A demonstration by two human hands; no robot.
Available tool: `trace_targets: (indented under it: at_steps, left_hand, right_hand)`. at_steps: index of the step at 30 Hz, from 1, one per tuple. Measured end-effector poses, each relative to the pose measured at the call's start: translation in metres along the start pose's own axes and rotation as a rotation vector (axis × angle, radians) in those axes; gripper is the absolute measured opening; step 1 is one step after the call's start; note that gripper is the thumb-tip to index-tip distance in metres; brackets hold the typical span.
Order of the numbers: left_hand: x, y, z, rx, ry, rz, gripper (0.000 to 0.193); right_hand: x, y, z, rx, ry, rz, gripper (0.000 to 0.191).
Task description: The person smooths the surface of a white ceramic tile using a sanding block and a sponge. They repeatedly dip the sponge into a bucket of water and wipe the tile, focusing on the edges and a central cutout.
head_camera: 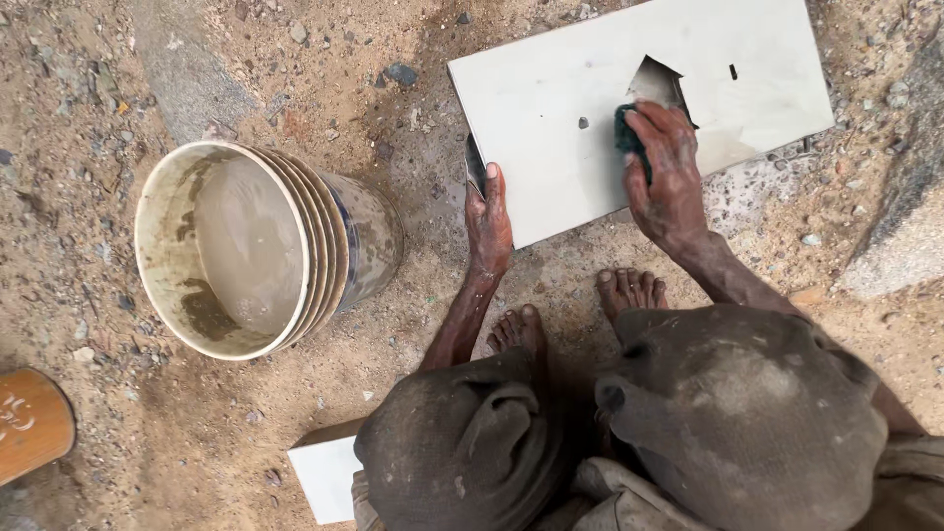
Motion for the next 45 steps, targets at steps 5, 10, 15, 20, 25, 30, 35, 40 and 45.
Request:
trace_targets:
  at_steps: [5, 10, 15, 20, 25, 30, 35, 40, 45]
  left_hand:
    - [-0.003, -0.002, -0.014, -0.032, 0.150, -0.014, 0.094]
    - [-0.006, 0.003, -0.024, 0.034, -0.126, 0.001, 0.085]
    - [-0.010, 0.006, -0.022, 0.191, -0.053, 0.090, 0.075]
    - [-0.009, -0.009, -0.034, 0.490, -0.564, 0.175, 0.057]
    - [-0.011, -0.010, -0.038, 0.276, -0.115, 0.150, 0.061]
    - [-0.022, -0.014, -0.030, 0.052, -0.351, 0.081, 0.074]
    - [-0.022, -0.017, -0.039, 0.405, -0.454, 0.178, 0.059]
    - [-0.034, -0.023, -0.025, 0.201, -0.414, 0.176, 0.067]
    - [-0.019, -0.010, -0.058, 0.719, -0.831, 0.277, 0.055]
  right_hand:
    - [0.036, -0.017, 0.073, -0.453, -0.019, 0.206, 0.066]
    - [0.037, -0.069, 0.047, -0.349, 0.073, 0.145, 0.071]
    - [-0.017, -0.105, -0.015, 0.042, -0.063, -0.180, 0.049]
    - [-0.023, -0.072, 0.049, -0.224, -0.051, -0.147, 0.057]
    - [-0.011, -0.056, 0.071, -0.340, 0.123, -0.131, 0.066]
    - [-0.029, -0.093, 0.006, -0.033, 0.004, -0.255, 0.050]
    - [-0.034, -0.093, 0.040, -0.253, -0.003, -0.308, 0.052]
    - [-0.018, -0.091, 0.069, -0.543, 0.068, -0.232, 0.058]
    - [-0.033, -0.130, -0.040, -0.145, 0.196, -0.197, 0.057]
Point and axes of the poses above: each hand's wrist, its own y-axis away from the middle knuckle, its own x-axis out of the palm, z = x × y, the point moved 6 cm from there along -y, towards the middle knuckle, and after that the axes turned 8 degrees about x, right-handed, at the moved point
